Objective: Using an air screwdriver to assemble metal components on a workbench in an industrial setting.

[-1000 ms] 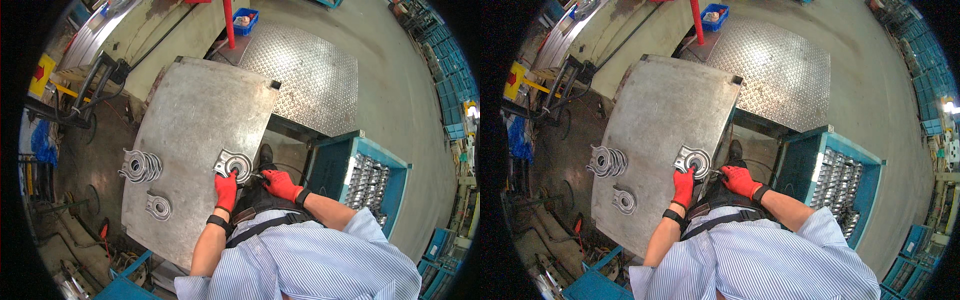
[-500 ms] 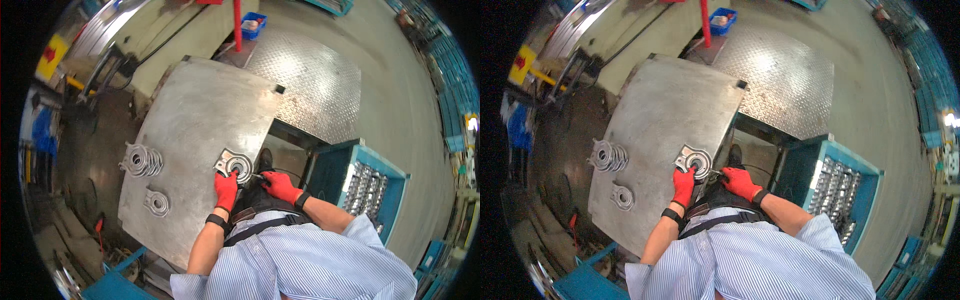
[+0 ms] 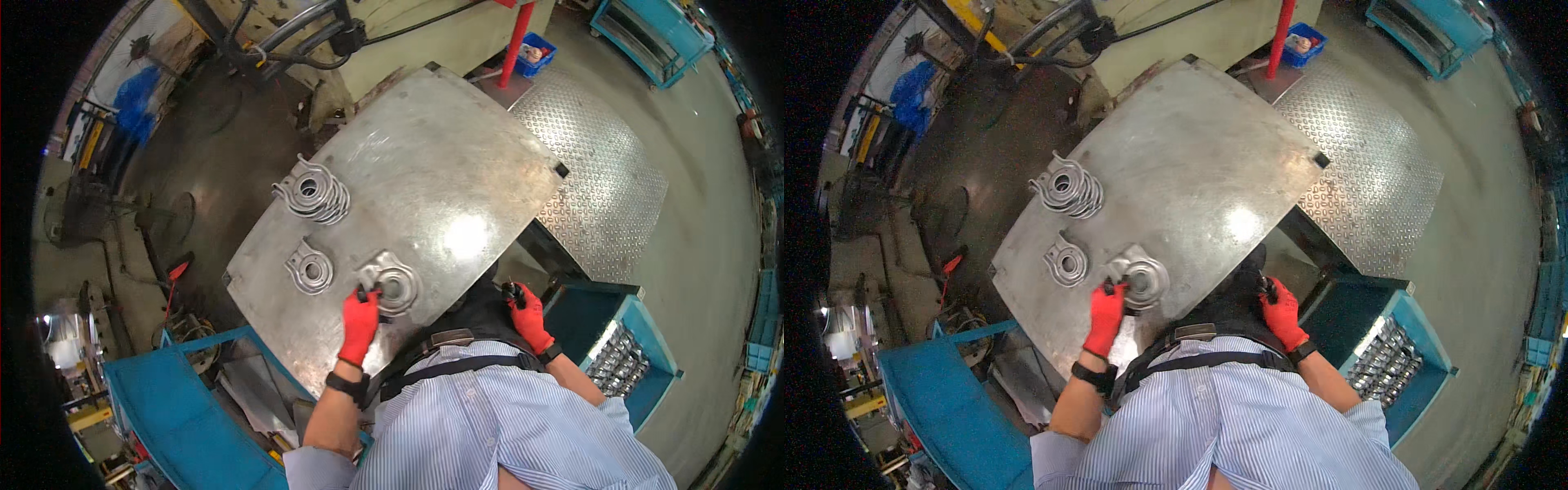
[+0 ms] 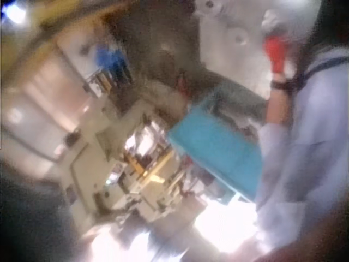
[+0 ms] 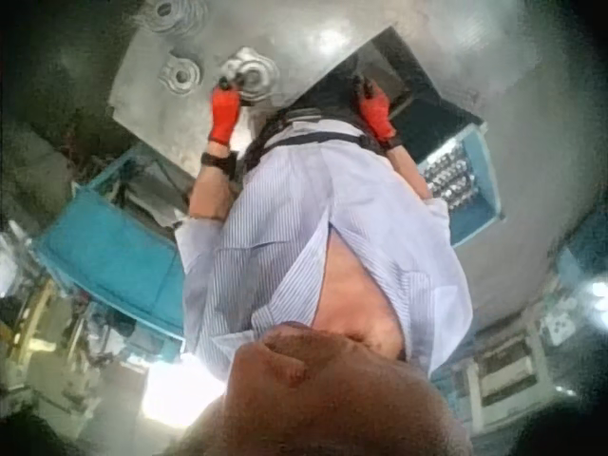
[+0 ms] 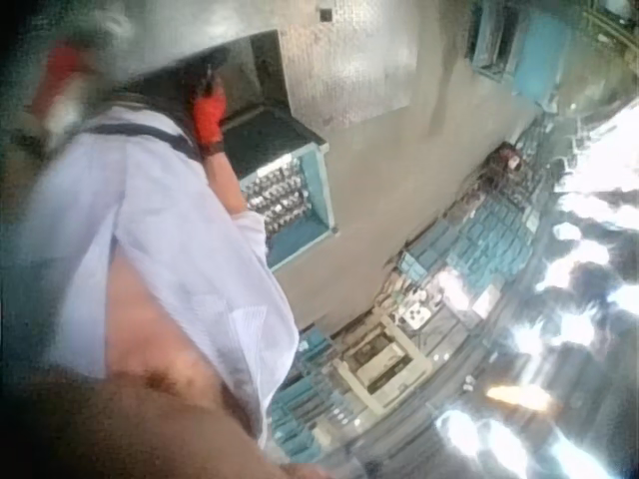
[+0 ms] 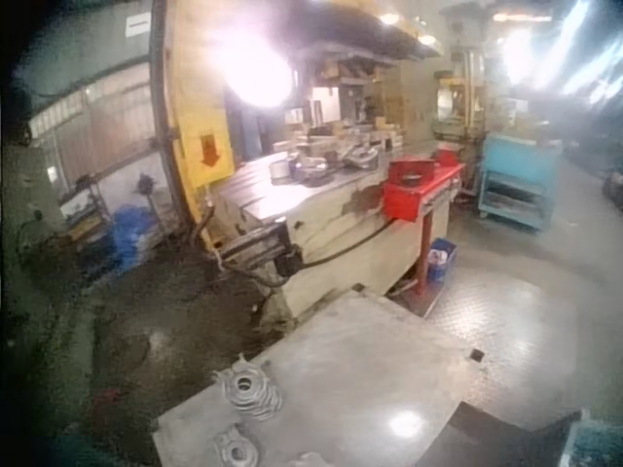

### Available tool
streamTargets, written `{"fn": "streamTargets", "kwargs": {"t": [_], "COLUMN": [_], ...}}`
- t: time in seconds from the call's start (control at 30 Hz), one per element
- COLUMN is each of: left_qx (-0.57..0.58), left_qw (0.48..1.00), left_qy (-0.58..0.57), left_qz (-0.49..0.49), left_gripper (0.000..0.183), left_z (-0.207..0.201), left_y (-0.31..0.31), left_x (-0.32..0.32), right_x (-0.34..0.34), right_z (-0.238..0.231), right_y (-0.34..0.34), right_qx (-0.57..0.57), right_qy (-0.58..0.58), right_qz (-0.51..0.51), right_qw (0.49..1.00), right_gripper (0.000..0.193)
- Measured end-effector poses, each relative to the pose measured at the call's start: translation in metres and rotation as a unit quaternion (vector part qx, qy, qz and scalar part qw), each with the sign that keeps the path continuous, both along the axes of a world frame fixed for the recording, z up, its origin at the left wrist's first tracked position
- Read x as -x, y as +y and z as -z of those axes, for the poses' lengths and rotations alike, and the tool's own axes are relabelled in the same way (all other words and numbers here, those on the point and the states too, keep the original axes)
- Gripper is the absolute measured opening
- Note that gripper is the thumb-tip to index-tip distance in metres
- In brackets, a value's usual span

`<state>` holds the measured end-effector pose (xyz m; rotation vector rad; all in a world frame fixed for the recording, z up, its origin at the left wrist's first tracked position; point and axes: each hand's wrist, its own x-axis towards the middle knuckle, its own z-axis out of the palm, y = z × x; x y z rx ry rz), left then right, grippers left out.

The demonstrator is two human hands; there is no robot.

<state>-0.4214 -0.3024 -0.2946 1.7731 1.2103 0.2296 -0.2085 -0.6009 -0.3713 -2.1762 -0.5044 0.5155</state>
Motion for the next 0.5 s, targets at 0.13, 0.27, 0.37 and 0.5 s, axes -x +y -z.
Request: {"fn": "streamTargets", "kwargs": {"t": [0.13,0.27,0.37,0.5], "left_qx": [-0.106,0.044,-0.025,-0.145], "left_qw": [0.986,0.959,0.984,0.964], "left_qy": [0.078,-0.132,-0.005,0.212], "left_qz": [-0.1,-0.248,-0.176,-0.068], "left_gripper": [0.025,0.027,0.03,0.035], "left_z": [0.023,0.02,0.022,0.039], "left_y": [0.076,0.12,0.14,0.144], "left_x": [0.069,0.092,0.103,0.1], "right_x": [0.0,-0.002,-0.003,-0.003], "right_z": [-0.001,-0.011,-0.017,-0.015], "right_y": [0.008,0.017,0.022,0.024], "right_qx": [0.015,0.001,-0.019,0.026], "right_qy": [-0.033,-0.02,0.001,-0.044], "right_qz": [-0.023,-0.018,-0.018,-0.029], "right_qw": [0.999,1.0,1.0,0.998], "right_gripper": [0.038,0.036,0.034,0.033]}}
